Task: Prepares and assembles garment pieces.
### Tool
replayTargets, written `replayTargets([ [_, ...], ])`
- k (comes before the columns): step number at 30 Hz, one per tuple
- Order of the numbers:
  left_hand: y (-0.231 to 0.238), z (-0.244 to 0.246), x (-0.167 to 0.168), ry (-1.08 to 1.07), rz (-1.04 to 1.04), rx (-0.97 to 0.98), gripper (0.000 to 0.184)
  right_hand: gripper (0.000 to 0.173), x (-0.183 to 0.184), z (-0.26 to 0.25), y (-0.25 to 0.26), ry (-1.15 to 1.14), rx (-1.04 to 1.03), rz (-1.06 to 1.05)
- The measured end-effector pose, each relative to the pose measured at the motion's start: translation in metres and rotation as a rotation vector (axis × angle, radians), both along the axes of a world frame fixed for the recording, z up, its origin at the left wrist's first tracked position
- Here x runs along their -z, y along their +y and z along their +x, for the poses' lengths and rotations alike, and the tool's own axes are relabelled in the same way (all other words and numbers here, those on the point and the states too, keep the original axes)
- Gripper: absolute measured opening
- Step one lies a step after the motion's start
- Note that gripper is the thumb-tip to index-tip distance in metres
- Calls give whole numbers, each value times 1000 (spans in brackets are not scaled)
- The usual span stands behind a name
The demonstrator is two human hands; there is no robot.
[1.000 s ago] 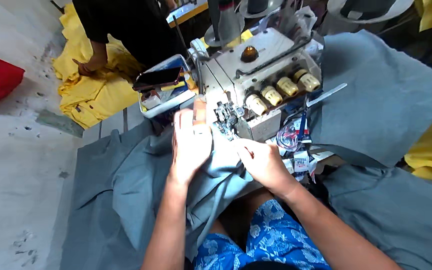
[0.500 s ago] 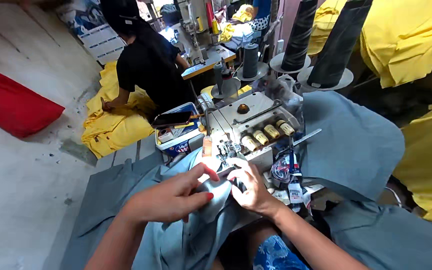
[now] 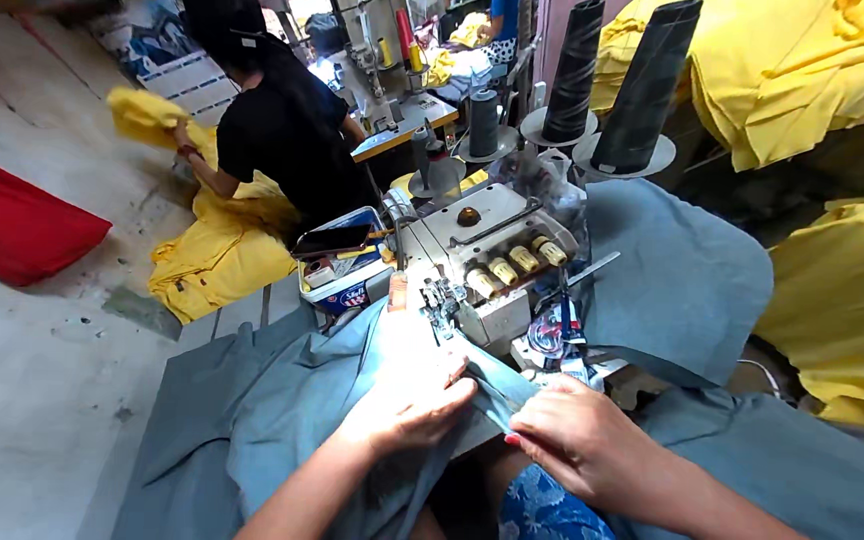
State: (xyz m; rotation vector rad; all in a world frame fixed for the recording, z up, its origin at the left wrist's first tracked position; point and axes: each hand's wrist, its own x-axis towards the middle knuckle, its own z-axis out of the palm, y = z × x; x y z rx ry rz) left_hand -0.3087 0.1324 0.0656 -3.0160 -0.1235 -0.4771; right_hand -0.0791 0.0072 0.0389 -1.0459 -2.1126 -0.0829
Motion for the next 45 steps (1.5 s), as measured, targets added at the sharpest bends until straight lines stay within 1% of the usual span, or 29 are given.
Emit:
replayTargets([
  [1,-3,-1,1,-14,7,-17,28,30,-3,-2,-1,11,-1,-2],
  [2,-5,-1,1,-34,6,-30,30,31,-7,-6,-2,3,10,2],
  [5,-9,3,4,-184,1,-72,18,34,-14,-17,-5,-63,91,20],
  [7,-12,1,4,-215,-2,-104,19,36,-17,-15,-9,-64,121,-10],
  [9,-12,-6,3,-164,-58,-119,19,35,-14,-8,-11,-55,119,-60],
  [11,-13,-12,1,-92,-178,-121,21,34,-7,-1,-13,-58,107,-96],
  [14,-9,-10,-9,53,-271,-140,22,33,3,3,-12,-48,95,-89],
  [17,2,-2,-20,209,-348,-88,19,29,9,4,-11,-22,94,-71],
  [18,5,0,-23,215,-343,-65,18,27,10,4,-10,5,89,-64],
  [20,5,0,-29,153,-275,-19,17,27,12,5,-8,66,89,-52],
  [22,1,-1,-34,67,-231,-4,18,34,13,4,-5,80,114,-40],
  [24,-3,-5,-35,62,-186,-45,33,34,12,1,-3,70,122,-45],
  [25,-2,-9,-35,79,-170,-68,36,33,12,0,-2,49,123,-49],
  [27,4,-23,-38,116,-138,-109,34,32,15,3,-1,20,125,-56],
  [28,9,-33,-41,122,-131,-128,38,32,19,6,-1,19,126,-73],
  [31,-4,-41,-51,189,-193,-189,44,31,24,6,-2,150,42,-103],
  [32,-19,-36,-59,221,-237,-181,47,28,18,3,-3,241,-33,-115],
  [34,-51,-23,-85,301,-300,-128,43,24,2,-7,0,438,-218,-147],
  [35,-64,-20,-98,355,-301,-120,40,23,-2,-17,4,522,-266,-168],
  [36,-74,-20,-109,412,-293,-144,39,22,-1,-28,9,594,-261,-209],
  [37,-79,-21,-119,462,-277,-199,37,23,4,-40,17,647,-195,-288],
  [38,-78,-24,-125,483,-266,-257,33,25,9,-51,25,670,-109,-429],
  [39,-76,-28,-128,470,-268,-296,31,29,12,-59,31,664,-59,-629],
  [40,-72,-33,-129,421,-261,-310,32,36,15,-64,38,629,-47,-805],
  [41,-68,-37,-131,365,-244,-304,33,42,17,-66,43,572,-60,-908],
  [42,-66,-39,-132,313,-250,-290,35,43,15,-65,45,494,-87,-958],
  [43,-65,-38,-131,245,-298,-267,37,42,10,-63,43,425,-124,-956],
  [44,-63,-36,-128,156,-381,-246,36,38,6,-60,37,393,-179,-896],
  [45,-60,-31,-123,73,-511,-223,36,33,1,-56,29,395,-254,-817],
])
